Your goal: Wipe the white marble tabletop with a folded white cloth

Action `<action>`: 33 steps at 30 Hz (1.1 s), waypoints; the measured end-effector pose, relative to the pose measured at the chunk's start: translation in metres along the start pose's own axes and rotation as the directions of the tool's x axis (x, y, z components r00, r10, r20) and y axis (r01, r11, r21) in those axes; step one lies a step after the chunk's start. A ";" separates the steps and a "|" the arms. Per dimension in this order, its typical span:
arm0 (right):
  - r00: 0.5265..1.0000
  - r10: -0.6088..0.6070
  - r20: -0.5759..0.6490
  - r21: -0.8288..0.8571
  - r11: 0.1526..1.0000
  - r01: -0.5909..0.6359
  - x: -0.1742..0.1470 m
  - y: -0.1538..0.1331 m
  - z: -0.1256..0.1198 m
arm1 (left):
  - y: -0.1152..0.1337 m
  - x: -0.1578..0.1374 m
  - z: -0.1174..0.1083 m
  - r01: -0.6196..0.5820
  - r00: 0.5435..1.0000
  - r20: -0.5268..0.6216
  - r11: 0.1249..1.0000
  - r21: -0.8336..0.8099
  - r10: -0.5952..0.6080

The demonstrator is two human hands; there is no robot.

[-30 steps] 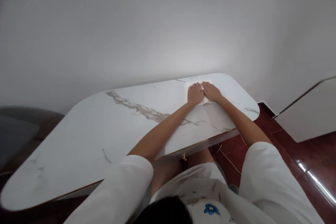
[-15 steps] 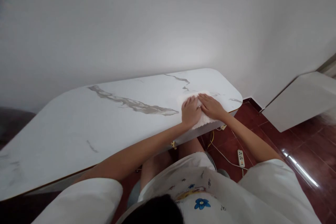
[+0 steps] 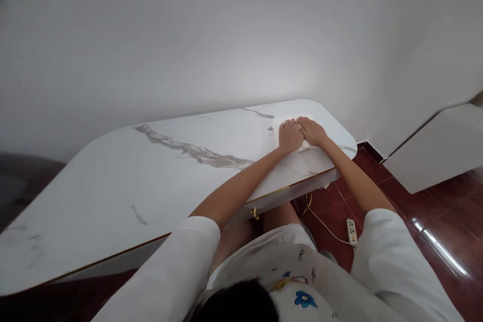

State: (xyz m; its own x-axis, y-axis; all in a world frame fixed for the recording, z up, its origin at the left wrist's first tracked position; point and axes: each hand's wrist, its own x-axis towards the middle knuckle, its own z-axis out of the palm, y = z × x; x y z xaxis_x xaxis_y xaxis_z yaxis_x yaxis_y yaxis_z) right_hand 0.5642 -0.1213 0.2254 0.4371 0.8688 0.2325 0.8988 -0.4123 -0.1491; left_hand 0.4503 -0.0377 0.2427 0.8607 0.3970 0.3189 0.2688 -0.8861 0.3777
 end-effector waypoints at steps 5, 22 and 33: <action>1.000 0.005 -0.012 -0.014 1.000 -0.005 0.052 -0.017 0.014 | -0.046 0.032 -0.005 -0.015 1.000 -0.010 0.998 0.055 0.016; 0.998 -0.057 -0.025 -0.014 0.998 0.057 0.163 0.002 0.043 | -0.106 0.117 0.002 0.024 1.000 -0.002 0.980 0.200 -0.024; 1.000 -0.003 -0.022 0.009 1.000 0.003 0.131 0.048 0.032 | -0.063 0.123 0.026 -0.054 0.998 -0.022 0.984 0.170 0.059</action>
State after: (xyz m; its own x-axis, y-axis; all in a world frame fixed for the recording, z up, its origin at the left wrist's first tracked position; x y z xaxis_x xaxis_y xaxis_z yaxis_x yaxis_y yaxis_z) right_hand 0.6637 -0.0188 0.2178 0.4350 0.8637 0.2544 0.8999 -0.4070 -0.1567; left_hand 0.5503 0.0608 0.2349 0.8653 0.3494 0.3593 0.2915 -0.9341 0.2063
